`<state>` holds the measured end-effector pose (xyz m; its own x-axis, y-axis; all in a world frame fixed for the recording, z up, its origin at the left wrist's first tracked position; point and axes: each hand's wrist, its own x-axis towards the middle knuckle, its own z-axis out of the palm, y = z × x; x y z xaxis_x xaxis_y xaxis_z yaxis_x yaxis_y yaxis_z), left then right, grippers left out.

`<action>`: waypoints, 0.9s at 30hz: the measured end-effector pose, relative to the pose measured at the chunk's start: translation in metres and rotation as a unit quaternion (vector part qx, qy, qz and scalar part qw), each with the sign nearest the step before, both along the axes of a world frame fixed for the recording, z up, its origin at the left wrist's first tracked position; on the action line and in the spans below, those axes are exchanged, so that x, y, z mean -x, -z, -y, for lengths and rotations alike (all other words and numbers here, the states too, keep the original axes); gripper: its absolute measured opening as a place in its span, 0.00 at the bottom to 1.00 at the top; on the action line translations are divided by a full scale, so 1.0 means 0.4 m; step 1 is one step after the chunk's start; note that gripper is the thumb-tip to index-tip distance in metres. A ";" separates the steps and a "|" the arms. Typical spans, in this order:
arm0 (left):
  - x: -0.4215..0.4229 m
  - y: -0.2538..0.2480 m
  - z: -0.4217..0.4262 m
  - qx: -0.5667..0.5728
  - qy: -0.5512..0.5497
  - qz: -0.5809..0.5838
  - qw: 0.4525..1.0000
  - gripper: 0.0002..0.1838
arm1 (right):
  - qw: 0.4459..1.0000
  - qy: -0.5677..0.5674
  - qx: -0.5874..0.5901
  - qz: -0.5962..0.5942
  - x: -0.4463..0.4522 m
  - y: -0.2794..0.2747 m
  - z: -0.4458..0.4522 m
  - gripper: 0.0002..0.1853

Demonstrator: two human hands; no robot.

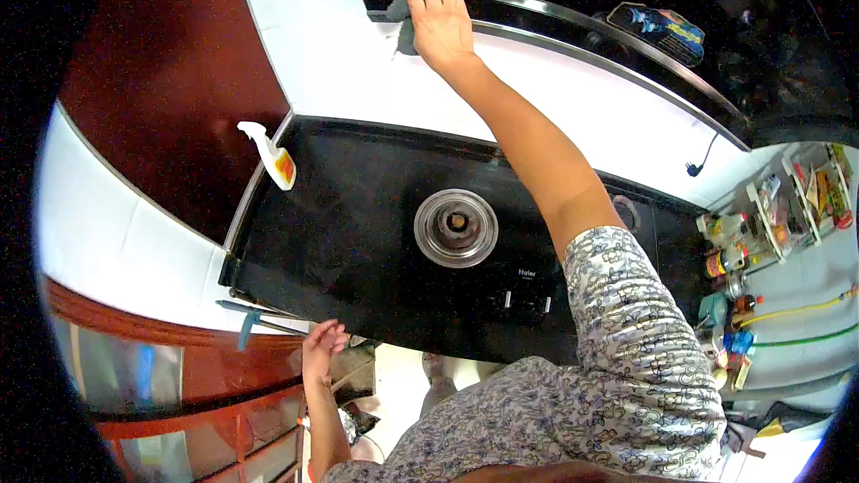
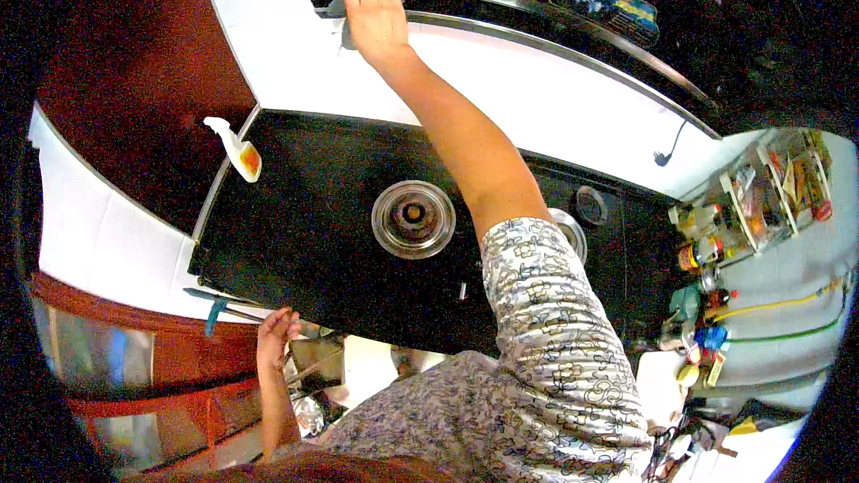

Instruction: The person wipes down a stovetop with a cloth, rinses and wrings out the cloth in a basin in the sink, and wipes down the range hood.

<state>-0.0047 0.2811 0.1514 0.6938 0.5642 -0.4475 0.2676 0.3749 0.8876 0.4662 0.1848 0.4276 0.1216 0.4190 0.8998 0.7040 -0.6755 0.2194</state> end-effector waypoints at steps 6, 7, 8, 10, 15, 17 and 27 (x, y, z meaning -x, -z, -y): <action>0.078 0.013 0.010 0.046 -0.062 -0.012 0.997 0.10 | 0.985 0.057 0.147 0.075 -0.012 -0.030 0.108 0.20; 0.073 0.024 0.013 0.046 -0.062 -0.006 0.997 0.10 | 0.980 0.079 0.168 0.071 -0.011 -0.035 0.129 0.20; 0.069 0.030 0.016 0.045 -0.062 0.000 0.997 0.10 | 0.975 0.102 0.187 0.068 -0.012 -0.039 0.151 0.20; 0.045 0.015 0.045 0.067 -0.065 0.020 0.995 0.11 | 0.977 0.102 0.164 0.086 -0.026 -0.030 0.232 0.21; 0.011 0.030 0.082 0.093 -0.017 0.044 0.995 0.11 | 0.991 0.111 0.073 0.035 -0.060 0.002 0.567 0.26; 0.006 0.044 0.090 0.100 -0.012 0.047 0.994 0.11 | 0.994 0.104 0.015 0.031 -0.070 0.022 0.705 0.28; -0.072 0.044 0.112 0.094 0.018 0.044 0.994 0.11 | 0.875 0.075 -0.478 0.012 -0.193 0.156 0.710 0.22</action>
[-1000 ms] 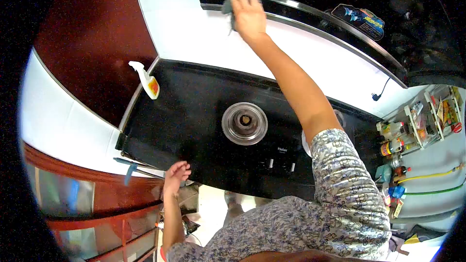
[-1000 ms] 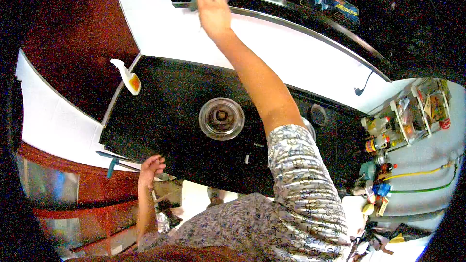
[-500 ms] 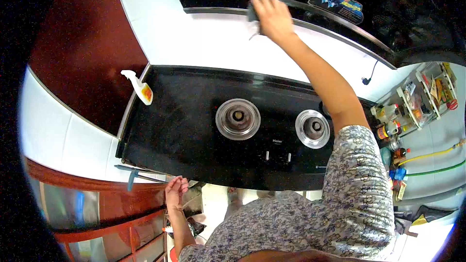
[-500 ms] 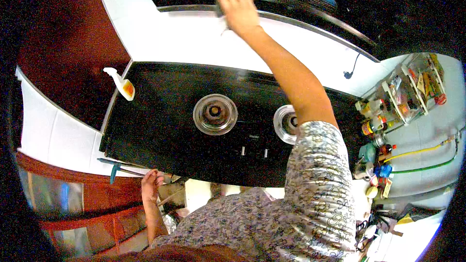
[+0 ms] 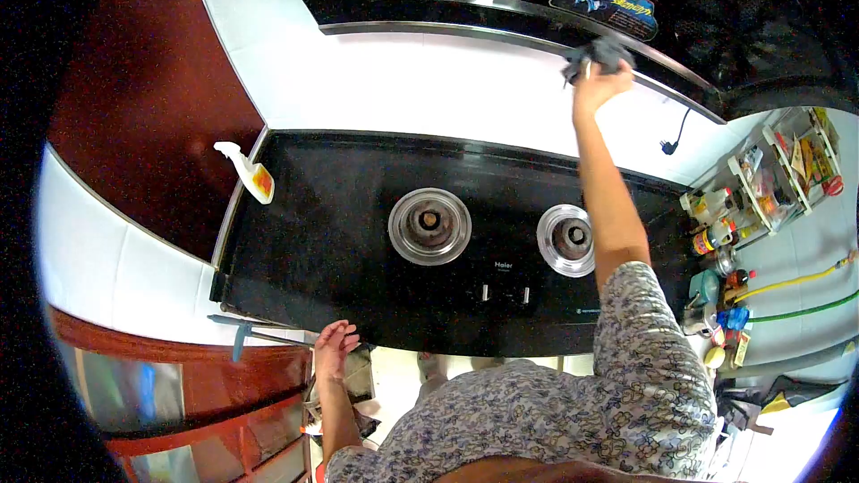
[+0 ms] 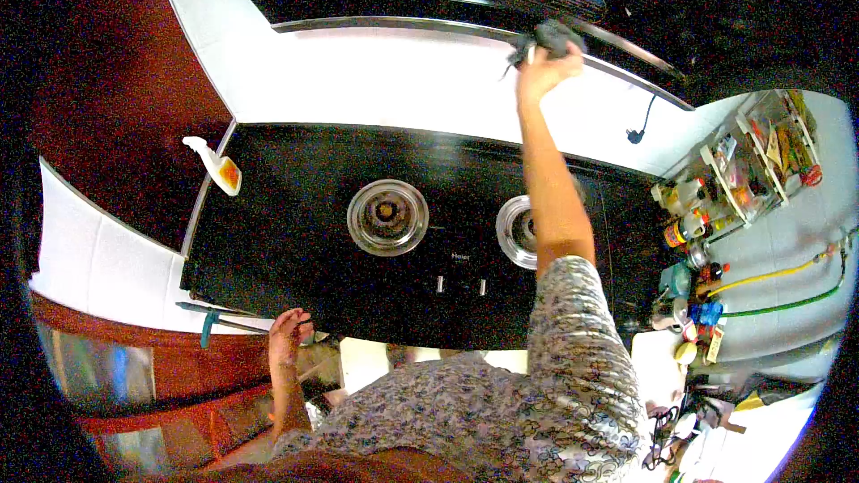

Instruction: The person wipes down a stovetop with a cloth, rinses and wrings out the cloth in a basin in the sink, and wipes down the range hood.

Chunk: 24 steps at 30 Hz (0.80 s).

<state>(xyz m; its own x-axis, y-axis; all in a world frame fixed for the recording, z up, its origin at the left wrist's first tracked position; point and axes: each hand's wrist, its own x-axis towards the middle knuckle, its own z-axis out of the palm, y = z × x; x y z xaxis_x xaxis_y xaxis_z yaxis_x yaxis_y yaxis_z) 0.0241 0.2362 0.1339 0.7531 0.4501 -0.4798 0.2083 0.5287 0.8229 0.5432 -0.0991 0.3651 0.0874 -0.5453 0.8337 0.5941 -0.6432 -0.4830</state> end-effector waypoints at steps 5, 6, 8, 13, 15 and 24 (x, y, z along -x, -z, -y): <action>-0.008 -0.023 0.001 0.008 -0.002 -0.006 1.000 0.11 | 0.980 -0.123 0.153 -0.014 0.094 -0.026 -0.397 0.16; -0.001 -0.023 -0.009 0.000 -0.005 -0.025 1.000 0.11 | 0.967 -0.153 0.203 -0.006 0.106 -0.021 -0.463 0.16; 0.025 -0.031 -0.016 -0.003 -0.026 0.001 1.000 0.12 | 0.924 -0.177 0.337 -0.024 0.145 -0.045 -0.518 0.16; 0.120 0.037 -0.045 0.026 -0.068 -0.007 0.997 0.10 | 0.860 -0.093 0.497 -0.075 0.110 -0.098 -0.336 0.17; 0.129 0.061 -0.035 0.046 -0.124 -0.068 0.989 0.10 | 0.883 -0.082 0.454 -0.085 0.088 -0.081 -0.189 0.23; -0.014 0.016 0.046 0.063 -0.034 -0.018 0.997 0.10 | 0.989 -0.104 -0.070 -0.074 -0.002 0.009 0.519 0.16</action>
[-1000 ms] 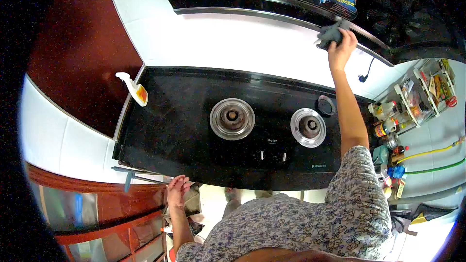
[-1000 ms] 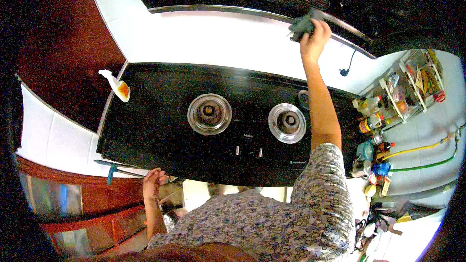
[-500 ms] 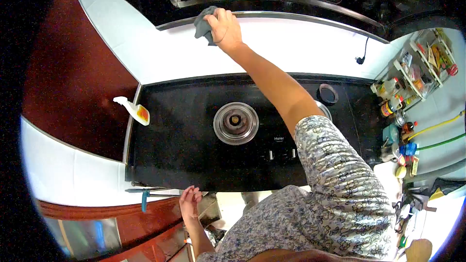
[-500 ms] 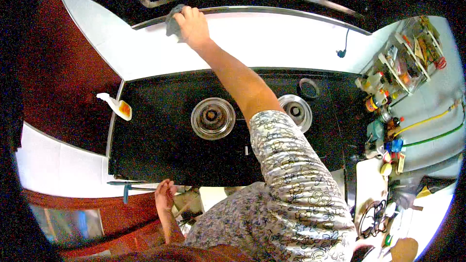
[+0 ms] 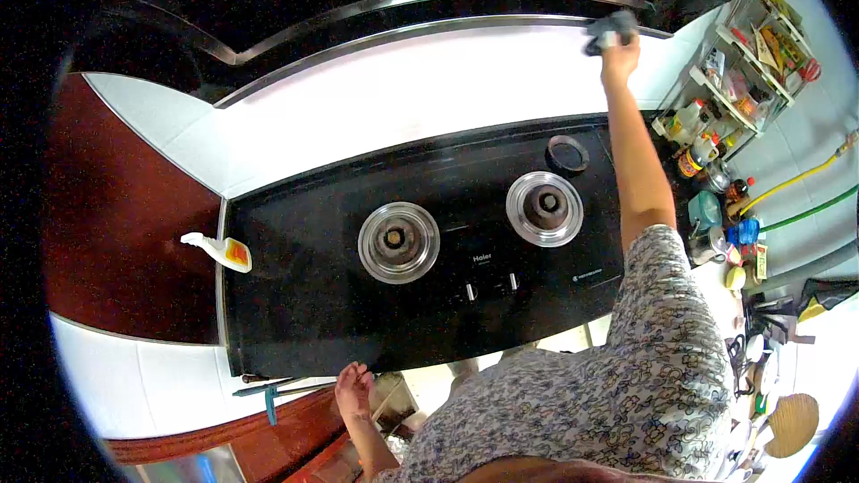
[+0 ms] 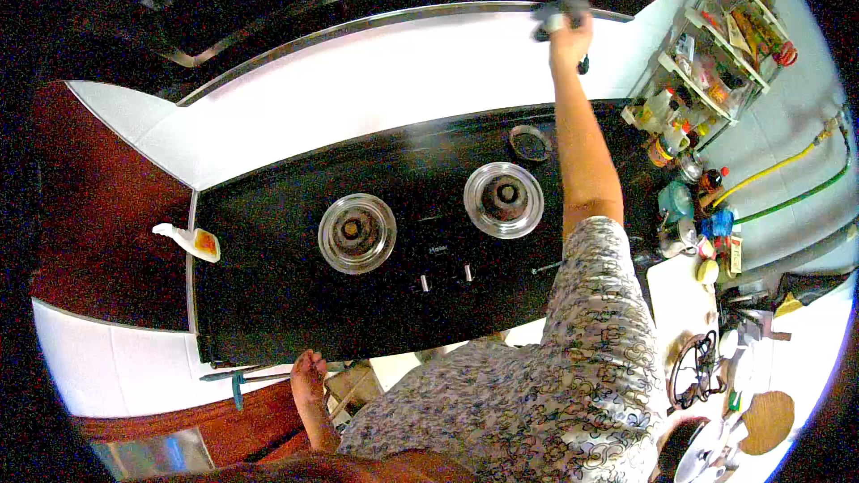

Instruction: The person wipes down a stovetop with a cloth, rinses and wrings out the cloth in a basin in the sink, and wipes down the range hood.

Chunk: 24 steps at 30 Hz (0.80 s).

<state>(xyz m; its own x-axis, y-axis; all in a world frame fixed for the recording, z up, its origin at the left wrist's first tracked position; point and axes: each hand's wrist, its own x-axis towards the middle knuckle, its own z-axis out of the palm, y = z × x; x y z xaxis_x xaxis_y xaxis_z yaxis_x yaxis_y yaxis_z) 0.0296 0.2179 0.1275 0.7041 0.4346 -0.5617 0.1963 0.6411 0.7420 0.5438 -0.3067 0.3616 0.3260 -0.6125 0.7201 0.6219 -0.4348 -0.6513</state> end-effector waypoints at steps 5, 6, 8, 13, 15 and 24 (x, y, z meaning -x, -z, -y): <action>-0.048 -0.003 0.040 0.020 0.063 0.056 0.996 0.11 | 0.957 -0.142 -0.247 0.058 -0.089 -0.069 -0.014 0.23; -0.052 -0.024 0.057 -0.014 0.052 -0.002 0.999 0.12 | 0.944 -0.166 -0.264 0.111 -0.107 -0.059 -0.063 0.26; -0.044 -0.029 0.066 -0.040 0.042 -0.009 0.998 0.13 | 0.965 -0.135 -0.188 0.123 -0.102 -0.038 -0.228 0.35; 0.019 -0.011 0.027 -0.032 -0.012 -0.009 0.999 0.12 | 0.996 -0.008 0.076 -0.037 0.024 -0.013 -0.701 0.46; 0.047 -0.001 0.008 0.000 -0.053 0.012 0.999 0.11 | 0.988 -0.056 0.116 -0.088 0.080 -0.017 -0.879 0.46; 0.264 0.086 -0.079 0.047 -0.166 -0.011 0.985 0.08 | 0.770 0.014 0.635 0.063 0.183 -0.089 -1.245 0.29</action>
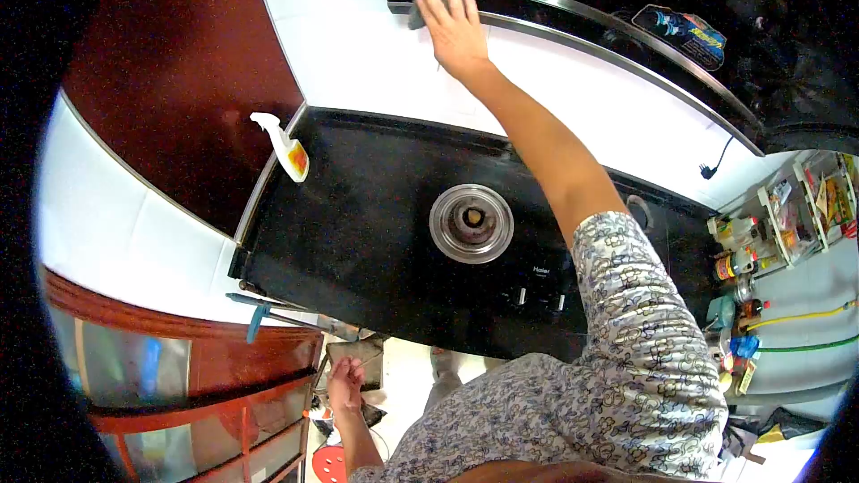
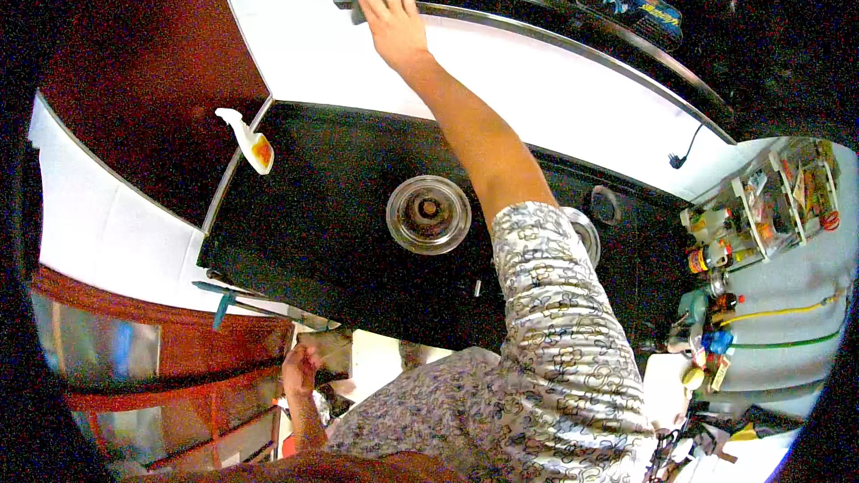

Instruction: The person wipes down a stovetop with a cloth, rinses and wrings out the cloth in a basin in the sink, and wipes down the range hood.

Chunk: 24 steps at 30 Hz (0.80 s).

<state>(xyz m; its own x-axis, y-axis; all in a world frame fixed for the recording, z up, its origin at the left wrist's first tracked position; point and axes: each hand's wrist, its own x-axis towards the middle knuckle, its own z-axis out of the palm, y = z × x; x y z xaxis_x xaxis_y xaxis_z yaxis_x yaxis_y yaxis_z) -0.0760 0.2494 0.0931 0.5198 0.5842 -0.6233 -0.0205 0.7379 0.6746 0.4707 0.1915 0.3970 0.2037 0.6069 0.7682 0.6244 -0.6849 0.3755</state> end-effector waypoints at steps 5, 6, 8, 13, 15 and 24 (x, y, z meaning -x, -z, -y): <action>0.034 0.039 -0.008 0.033 0.002 0.024 0.999 0.07 | 0.971 0.049 0.201 0.122 -0.041 -0.021 0.092 0.30; 0.019 0.034 -0.006 0.032 0.013 0.025 0.999 0.07 | 0.966 0.064 0.226 0.110 -0.042 -0.032 0.136 0.31; -0.026 0.023 -0.009 0.028 0.046 0.028 0.998 0.07 | 0.961 0.076 0.239 0.117 -0.058 -0.033 0.261 0.32; -0.168 -0.036 0.036 0.016 0.105 0.078 0.991 0.07 | 0.953 0.181 0.228 0.079 -0.085 -0.009 0.663 0.36; -0.228 -0.058 0.064 -0.030 0.125 0.024 0.991 0.07 | 0.955 0.225 0.187 0.039 -0.106 0.021 0.837 0.39; -0.465 -0.122 0.246 -0.063 0.296 0.011 0.953 0.12 | 0.848 0.136 -0.512 -0.014 -0.253 0.097 1.406 0.30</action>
<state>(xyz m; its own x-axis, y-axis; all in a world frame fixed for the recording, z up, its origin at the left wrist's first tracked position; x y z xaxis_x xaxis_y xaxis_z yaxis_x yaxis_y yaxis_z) 0.1100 0.1512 0.1418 0.7938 0.2549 -0.5522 0.3585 0.5373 0.7634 0.5720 -0.3708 0.3582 0.2555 -0.4478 0.8569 0.3901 -0.7632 -0.5152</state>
